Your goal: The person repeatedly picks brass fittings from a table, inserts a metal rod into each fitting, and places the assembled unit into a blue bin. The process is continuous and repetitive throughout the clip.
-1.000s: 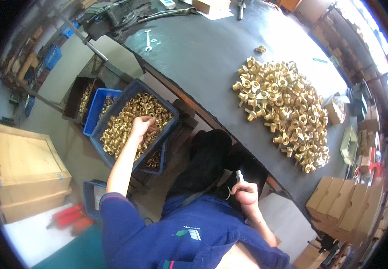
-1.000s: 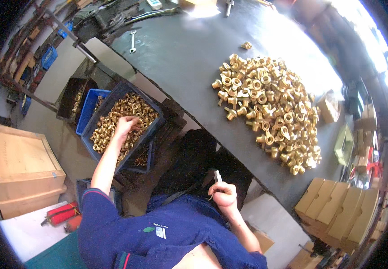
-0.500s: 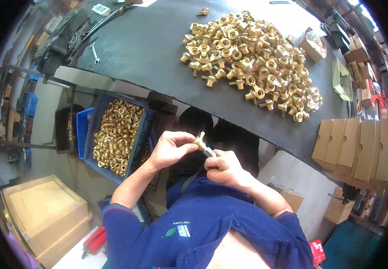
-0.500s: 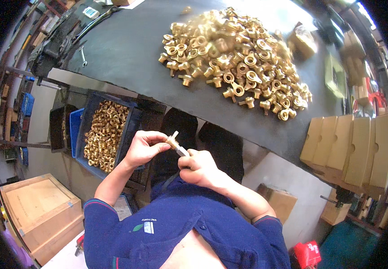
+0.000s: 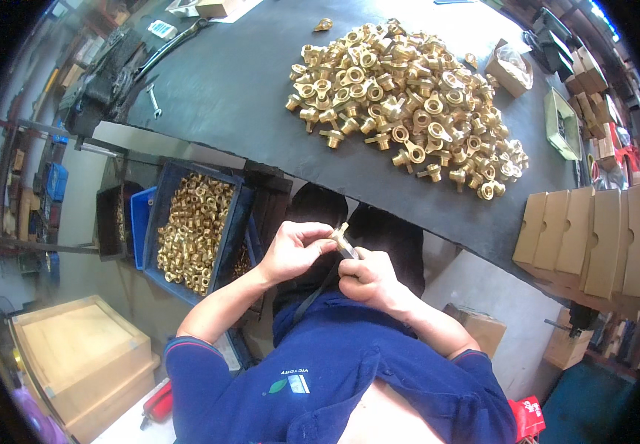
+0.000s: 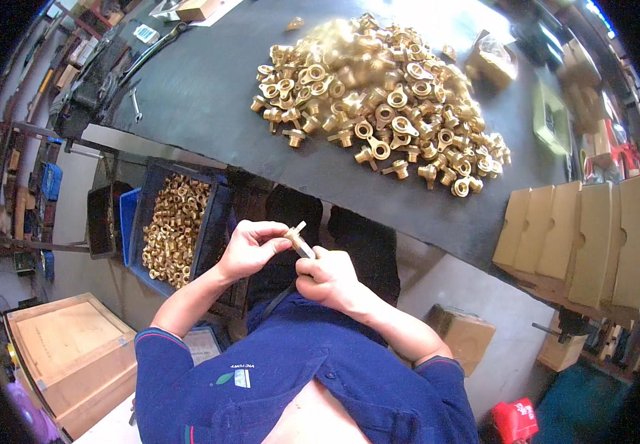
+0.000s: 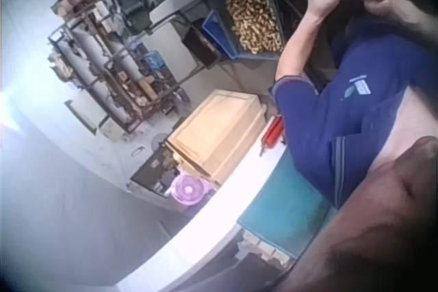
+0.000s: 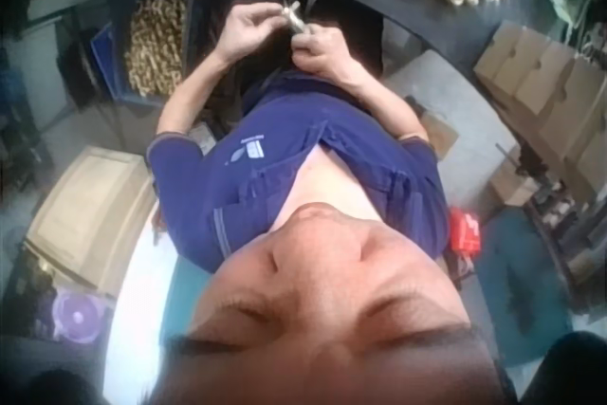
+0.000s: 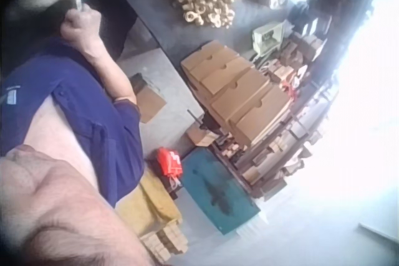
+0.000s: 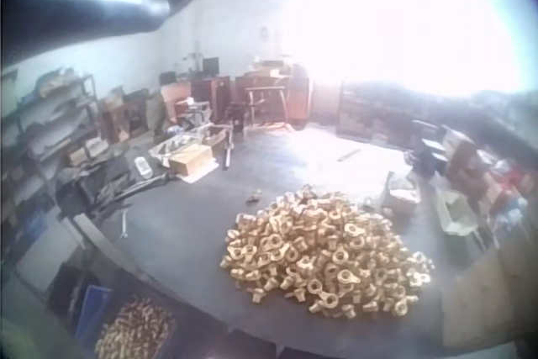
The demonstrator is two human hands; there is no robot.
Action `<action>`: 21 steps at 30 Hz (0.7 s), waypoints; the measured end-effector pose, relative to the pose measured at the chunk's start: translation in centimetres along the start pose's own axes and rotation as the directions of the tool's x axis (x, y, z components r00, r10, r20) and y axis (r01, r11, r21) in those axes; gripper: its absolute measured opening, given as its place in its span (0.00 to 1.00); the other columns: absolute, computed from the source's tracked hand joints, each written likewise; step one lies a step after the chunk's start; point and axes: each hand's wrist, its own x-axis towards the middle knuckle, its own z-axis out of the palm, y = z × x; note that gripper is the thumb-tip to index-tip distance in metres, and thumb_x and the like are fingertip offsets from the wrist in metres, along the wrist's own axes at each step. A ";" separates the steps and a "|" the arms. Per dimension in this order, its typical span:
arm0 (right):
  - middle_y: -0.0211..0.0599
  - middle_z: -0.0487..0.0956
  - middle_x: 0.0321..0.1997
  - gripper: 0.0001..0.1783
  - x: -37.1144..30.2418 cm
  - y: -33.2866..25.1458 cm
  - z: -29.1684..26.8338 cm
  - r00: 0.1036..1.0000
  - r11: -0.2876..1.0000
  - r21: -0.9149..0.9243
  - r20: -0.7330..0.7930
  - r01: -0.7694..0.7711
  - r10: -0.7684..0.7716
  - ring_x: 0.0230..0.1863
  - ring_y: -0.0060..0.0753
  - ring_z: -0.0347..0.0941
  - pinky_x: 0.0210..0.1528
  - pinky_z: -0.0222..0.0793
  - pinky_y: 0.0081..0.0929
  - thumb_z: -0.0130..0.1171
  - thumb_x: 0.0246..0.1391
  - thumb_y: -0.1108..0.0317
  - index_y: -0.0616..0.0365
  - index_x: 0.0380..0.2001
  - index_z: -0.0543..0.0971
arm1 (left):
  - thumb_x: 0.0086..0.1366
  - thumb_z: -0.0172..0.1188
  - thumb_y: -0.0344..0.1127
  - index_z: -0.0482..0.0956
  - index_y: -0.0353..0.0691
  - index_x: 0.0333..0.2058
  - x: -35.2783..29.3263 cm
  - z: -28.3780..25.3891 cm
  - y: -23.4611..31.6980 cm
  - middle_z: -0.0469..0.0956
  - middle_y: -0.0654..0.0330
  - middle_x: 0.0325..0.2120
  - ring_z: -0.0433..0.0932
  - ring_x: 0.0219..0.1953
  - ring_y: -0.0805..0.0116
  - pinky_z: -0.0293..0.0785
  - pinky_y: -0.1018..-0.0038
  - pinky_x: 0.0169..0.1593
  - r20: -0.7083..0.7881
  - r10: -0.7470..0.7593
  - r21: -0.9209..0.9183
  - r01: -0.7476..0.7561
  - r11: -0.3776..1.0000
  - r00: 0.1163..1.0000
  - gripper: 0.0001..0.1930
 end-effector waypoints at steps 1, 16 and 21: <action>0.37 0.68 0.17 0.04 -0.2 0.2 0.1 0.999 0.981 0.187 0.026 -0.043 0.039 0.18 0.34 0.65 0.21 0.58 0.29 0.52 0.35 0.68 0.56 0.16 0.74 | 0.55 0.57 0.22 0.78 0.31 0.35 0.2 0.0 0.1 0.79 0.60 0.30 0.75 0.33 0.76 0.72 0.80 0.40 0.004 -0.028 0.016 0.028 0.999 1.000 0.07; 0.32 0.65 0.12 0.05 -2.4 1.6 -1.0 0.953 0.088 0.985 0.116 -0.146 0.279 0.10 0.18 0.53 0.12 0.46 0.16 0.44 0.31 0.80 0.66 0.15 0.71 | 0.48 0.61 0.34 0.79 0.39 0.28 21.6 -3.7 11.8 0.76 0.56 0.17 0.73 0.18 0.67 0.66 0.75 0.24 0.032 0.713 0.781 -0.463 0.419 0.700 0.08; 0.34 0.62 0.11 0.04 -3.1 1.2 -1.8 0.925 0.125 0.979 0.109 -0.164 0.364 0.11 0.20 0.52 0.13 0.47 0.18 0.44 0.30 0.80 0.68 0.14 0.70 | 0.52 0.55 0.42 0.80 0.45 0.33 29.8 -1.9 14.0 0.79 0.56 0.26 0.79 0.29 0.59 0.73 0.69 0.33 -0.037 0.760 0.843 -0.388 0.372 0.649 0.13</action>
